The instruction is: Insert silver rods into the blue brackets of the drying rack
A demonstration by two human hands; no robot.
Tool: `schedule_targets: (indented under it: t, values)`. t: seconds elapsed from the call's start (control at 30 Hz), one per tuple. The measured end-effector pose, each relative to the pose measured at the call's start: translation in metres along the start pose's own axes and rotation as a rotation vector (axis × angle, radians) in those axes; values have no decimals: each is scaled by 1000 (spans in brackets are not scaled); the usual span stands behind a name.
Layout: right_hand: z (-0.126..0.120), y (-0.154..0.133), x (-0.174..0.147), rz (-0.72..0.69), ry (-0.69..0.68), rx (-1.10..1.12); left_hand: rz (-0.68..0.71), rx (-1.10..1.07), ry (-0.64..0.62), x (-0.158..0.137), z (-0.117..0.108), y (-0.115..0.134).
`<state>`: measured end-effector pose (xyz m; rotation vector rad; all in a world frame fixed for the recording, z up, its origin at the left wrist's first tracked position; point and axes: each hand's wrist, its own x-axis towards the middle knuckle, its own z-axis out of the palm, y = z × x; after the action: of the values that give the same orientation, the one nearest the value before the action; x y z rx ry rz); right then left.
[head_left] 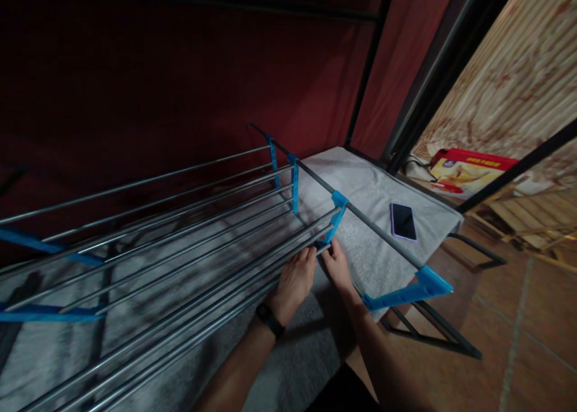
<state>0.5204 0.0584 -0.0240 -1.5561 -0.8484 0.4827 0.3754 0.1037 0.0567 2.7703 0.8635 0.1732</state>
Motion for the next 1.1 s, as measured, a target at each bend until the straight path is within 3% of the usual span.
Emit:
schedule_targets:
  t: [0.2,0.37,0.57,0.7,0.9,1.1]
  values:
    - [1,8,2,-16,-13,-33,-26,-62,-42,26,7,4]
    - [1,12,5,14,-13,-54,-52,-217,-7,33,8,1]
    - [1,7,4,39,6,-186,-66,-49,-80,42,7,7]
    - [0,5,4,75,3,-196,-40,60,-60,45,6,16]
    - [-4,9,12,16,-35,-160,-77,45,-66,48,7,18]
    - [-8,18,16,-23,-83,-185,-152,34,-148,55,0,21]
